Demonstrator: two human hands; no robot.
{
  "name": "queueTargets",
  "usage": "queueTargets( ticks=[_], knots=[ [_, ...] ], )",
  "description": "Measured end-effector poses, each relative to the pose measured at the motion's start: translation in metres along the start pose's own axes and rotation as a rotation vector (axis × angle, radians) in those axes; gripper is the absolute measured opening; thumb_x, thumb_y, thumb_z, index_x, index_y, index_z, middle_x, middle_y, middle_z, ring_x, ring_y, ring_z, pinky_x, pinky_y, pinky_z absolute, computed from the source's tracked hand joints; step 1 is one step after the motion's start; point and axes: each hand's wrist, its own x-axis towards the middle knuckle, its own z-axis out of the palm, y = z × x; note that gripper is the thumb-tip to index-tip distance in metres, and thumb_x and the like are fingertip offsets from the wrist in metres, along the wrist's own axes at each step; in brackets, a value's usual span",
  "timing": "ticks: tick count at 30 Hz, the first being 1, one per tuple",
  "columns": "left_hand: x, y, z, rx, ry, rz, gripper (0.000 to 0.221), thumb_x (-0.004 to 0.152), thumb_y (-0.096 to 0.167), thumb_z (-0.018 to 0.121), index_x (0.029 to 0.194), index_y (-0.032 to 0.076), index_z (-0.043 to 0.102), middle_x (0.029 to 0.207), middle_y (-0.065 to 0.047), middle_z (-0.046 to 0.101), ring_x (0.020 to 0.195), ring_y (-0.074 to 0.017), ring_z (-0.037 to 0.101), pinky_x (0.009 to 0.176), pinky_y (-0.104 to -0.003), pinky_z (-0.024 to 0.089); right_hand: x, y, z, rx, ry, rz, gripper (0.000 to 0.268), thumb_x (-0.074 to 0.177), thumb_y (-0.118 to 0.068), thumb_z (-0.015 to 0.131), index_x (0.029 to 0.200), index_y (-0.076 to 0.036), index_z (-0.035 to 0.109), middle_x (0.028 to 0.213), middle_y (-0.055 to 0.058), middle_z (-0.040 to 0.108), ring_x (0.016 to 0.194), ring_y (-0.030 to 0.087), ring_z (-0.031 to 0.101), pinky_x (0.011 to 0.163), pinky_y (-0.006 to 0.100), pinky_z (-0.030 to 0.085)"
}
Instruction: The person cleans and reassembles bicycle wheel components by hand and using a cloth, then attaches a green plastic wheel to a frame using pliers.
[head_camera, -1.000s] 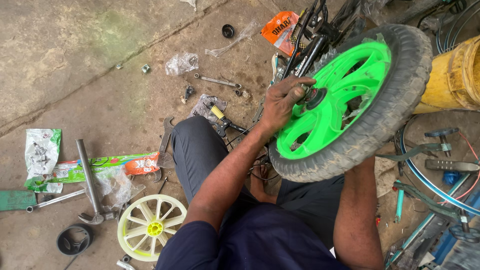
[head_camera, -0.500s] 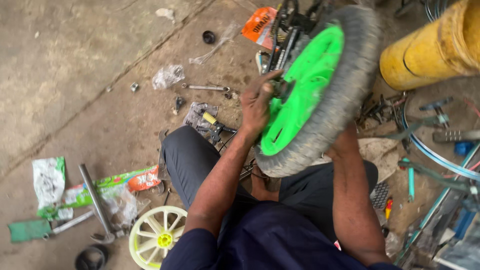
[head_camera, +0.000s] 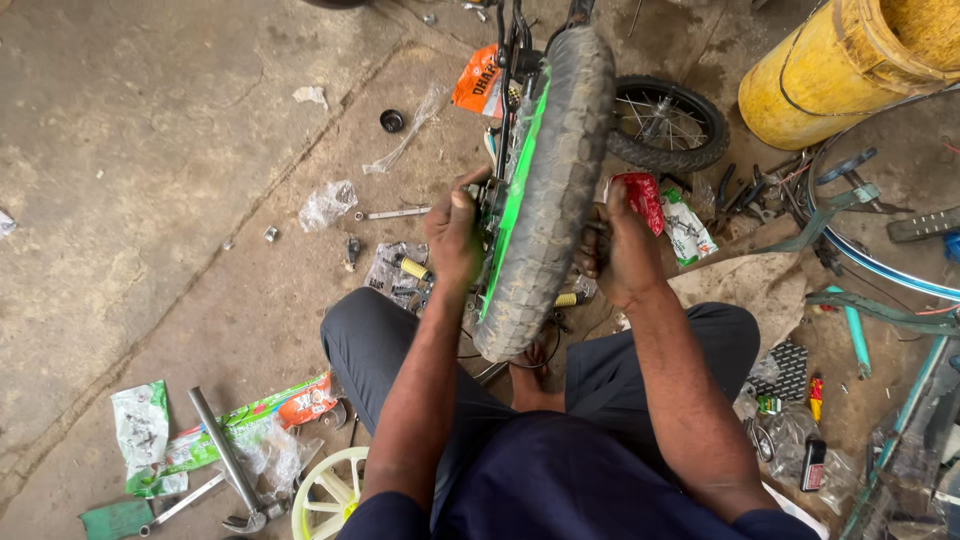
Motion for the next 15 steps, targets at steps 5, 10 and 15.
queueTargets(
  ticks=[5,10,15],
  knots=[
    [0.011,-0.015,-0.021,-0.424,-0.155,-0.066,0.044,0.108,0.032,0.071,0.127,-0.008,0.072,0.079,0.006,0.052,0.073,-0.0052,0.047,0.071,-0.024,0.038,-0.001,0.018,-0.005,0.229,0.126,-0.013,0.057,0.093,-0.071,0.05,0.079,-0.016,0.055,0.059,-0.004,0.047,0.047,0.012,0.044,0.041,0.026,0.032],
    [0.015,-0.013,-0.017,-0.451,-0.144,-0.085,0.049,0.097,0.038,0.074,0.118,-0.006,0.07,0.097,-0.005,0.071,0.084,-0.0121,0.064,0.08,-0.028,0.05,0.034,0.063,-0.025,0.699,0.389,-0.04,0.042,0.107,-0.049,0.051,0.081,-0.015,0.053,0.062,-0.003,0.044,0.052,0.013,0.04,0.047,0.029,0.033],
    [0.01,-0.004,-0.001,-0.095,0.042,-0.089,0.044,0.094,0.032,0.073,0.124,0.001,0.067,0.092,-0.008,0.072,0.073,-0.0152,0.064,0.067,-0.031,0.053,0.048,0.006,0.001,0.9,0.348,-0.341,0.038,0.11,-0.04,0.048,0.084,-0.013,0.053,0.063,-0.002,0.04,0.051,0.012,0.038,0.046,0.027,0.032]
  ],
)
